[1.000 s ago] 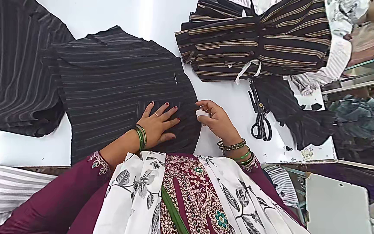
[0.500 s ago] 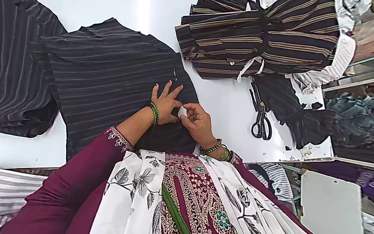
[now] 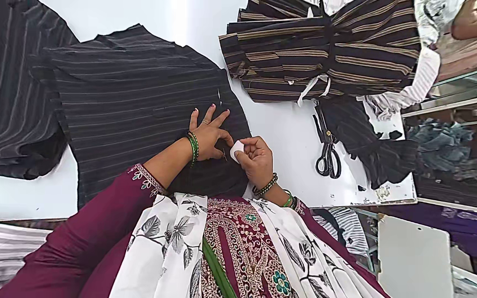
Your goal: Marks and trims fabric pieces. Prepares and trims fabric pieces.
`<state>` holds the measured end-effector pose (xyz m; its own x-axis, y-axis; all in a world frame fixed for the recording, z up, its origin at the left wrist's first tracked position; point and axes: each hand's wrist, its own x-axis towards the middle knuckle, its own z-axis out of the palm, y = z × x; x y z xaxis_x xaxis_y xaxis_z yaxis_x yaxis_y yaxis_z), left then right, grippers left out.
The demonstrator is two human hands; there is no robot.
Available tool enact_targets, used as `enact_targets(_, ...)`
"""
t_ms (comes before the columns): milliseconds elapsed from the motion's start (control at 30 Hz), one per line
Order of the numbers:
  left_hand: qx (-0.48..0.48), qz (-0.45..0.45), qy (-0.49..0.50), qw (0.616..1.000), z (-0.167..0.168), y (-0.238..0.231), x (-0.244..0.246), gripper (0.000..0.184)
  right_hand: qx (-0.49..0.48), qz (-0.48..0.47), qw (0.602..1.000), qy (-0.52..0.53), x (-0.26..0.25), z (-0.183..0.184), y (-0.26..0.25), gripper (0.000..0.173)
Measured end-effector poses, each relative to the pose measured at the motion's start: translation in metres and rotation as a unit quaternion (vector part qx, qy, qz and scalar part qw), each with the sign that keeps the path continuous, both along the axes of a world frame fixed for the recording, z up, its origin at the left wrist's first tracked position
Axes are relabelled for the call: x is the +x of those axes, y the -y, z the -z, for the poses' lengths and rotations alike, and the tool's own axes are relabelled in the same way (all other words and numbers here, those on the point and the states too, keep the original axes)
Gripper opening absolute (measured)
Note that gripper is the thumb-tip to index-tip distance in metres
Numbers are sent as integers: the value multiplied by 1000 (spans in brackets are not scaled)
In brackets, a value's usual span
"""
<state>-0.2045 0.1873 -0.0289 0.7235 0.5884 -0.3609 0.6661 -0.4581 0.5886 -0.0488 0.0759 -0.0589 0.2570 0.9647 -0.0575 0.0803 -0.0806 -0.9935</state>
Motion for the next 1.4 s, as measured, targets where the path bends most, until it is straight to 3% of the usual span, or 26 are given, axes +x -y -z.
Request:
enact_targets(67, 6, -2, -2, 1000, 1, 0, 0, 36, 4, 8, 1000, -8, -1, 1, -5, 25)
enact_targets(333, -15, 0, -8, 1000, -2, -2, 1, 41, -23, -83, 970, 227, -9, -6, -3, 22)
enact_targets(400, 0, -2, 8, 1000, 1, 0, -2, 38, -19, -92, 973, 209, -7, -7, 5, 20)
enact_targets(500, 43, -27, 56, 997, 8, 12, -8, 46, -9, -33, 998, 61, 2, -5, 8, 20)
enact_targets(600, 136, -47, 66, 987, 14, 41, -22, 40, 9, 49, 999, 9, 33, -7, -1, 38)
enact_targets(700, 190, -21, 91, 977, 29, 74, -39, 43, -34, 71, 978, 192, 89, -11, 8, 46)
enact_targets(800, 225, -8, 117, 967, 41, 86, -47, 49, -83, 104, 883, 450, 146, -26, 35, 32)
enact_targets(867, 197, 8, 90, 976, 38, 84, -48, 51, -183, 128, 838, 498, 166, -34, 51, 33)
enact_targets(1000, 165, 13, 73, 984, 32, 72, -46, 52, -316, 115, 810, 481, 174, -45, 60, 48)
enact_targets(1067, 190, 20, 73, 979, 37, 67, -47, 52, -371, 88, 803, 459, 176, -52, 60, 55)
enact_targets(1133, 234, 30, 95, 967, 43, 64, -48, 51, -409, 78, 807, 418, 179, -59, 57, 50)
enact_targets(1200, 273, 42, 137, 951, 47, 65, -48, 48, -393, 78, 848, 347, 176, -61, 63, 37)
enact_targets(1233, 278, 45, 144, 949, 48, 65, -49, 47, -354, 78, 887, 287, 168, -56, 72, 27)
enact_targets(1300, 272, 42, 142, 951, 47, 66, -48, 47, -247, 54, 963, 92, 142, -41, 95, 9)
enact_targets(1333, 263, 37, 134, 955, 46, 66, -48, 47, -204, 11, 979, 19, 126, -33, 108, 11)
enact_targets(1400, 243, 28, 117, 962, 44, 66, -48, 48, -177, -103, 978, -48, 96, -21, 127, 57)
